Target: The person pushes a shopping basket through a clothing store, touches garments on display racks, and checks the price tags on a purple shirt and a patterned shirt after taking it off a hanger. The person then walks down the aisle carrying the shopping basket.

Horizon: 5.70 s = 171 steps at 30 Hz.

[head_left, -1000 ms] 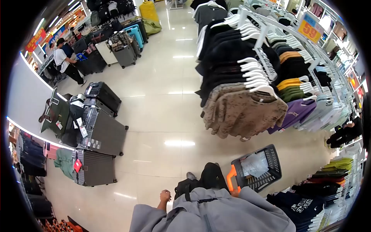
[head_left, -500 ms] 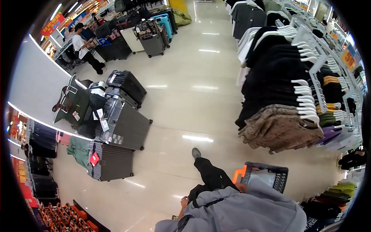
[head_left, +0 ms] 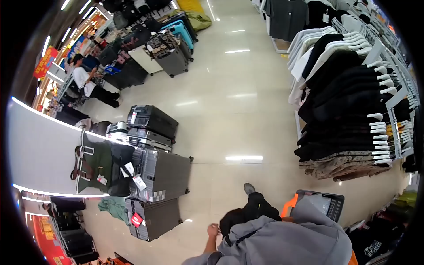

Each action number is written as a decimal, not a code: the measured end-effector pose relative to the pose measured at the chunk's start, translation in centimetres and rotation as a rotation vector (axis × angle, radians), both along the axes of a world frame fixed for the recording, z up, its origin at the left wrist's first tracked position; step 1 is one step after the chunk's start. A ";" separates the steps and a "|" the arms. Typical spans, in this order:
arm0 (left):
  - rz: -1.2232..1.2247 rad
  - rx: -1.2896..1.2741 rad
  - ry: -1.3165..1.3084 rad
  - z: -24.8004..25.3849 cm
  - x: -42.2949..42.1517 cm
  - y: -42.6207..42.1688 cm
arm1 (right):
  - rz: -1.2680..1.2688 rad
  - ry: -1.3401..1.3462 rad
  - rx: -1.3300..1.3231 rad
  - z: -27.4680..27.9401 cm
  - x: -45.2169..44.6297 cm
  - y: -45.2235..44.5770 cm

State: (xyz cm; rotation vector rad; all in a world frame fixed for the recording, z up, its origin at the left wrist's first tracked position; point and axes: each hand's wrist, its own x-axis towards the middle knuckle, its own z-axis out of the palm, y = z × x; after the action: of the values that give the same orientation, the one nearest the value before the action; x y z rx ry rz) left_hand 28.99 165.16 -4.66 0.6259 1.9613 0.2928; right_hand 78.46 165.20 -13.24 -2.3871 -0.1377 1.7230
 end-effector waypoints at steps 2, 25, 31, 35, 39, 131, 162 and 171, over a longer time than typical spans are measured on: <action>0.071 0.069 -0.086 2.0 -0.1 6.6 | -0.043 -0.001 0.013 0.3 -0.8 1.6; -0.406 -0.008 0.071 0.6 -22.8 43.2 | -0.442 -0.037 0.094 6.2 -22.2 19.1; -0.342 -0.076 0.052 -1.2 -24.0 47.0 | -0.523 -0.003 0.100 6.1 -24.9 25.3; -0.485 -0.087 0.091 -0.6 -20.5 50.2 | -0.586 0.025 0.114 5.0 -25.2 30.6; -0.764 0.258 0.312 -8.8 -21.1 52.6 | -0.624 0.055 0.129 4.0 -24.0 37.9; -2.389 0.111 0.268 -1.1 108.2 165.4 | -1.422 -0.187 -0.566 6.8 23.4 125.0; -2.046 0.049 -0.108 0.1 139.7 152.6 | -1.482 -0.153 -0.260 5.4 66.4 112.8; -2.389 0.157 -0.031 1.4 154.1 143.0 | -1.656 -0.123 -0.284 5.0 72.4 109.7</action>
State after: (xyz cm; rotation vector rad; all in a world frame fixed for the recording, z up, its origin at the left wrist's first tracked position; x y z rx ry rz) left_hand 183.12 308.16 -3.23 2.3451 0.1132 -0.9948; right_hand 150.87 274.90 -8.24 -1.5639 1.5991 0.7073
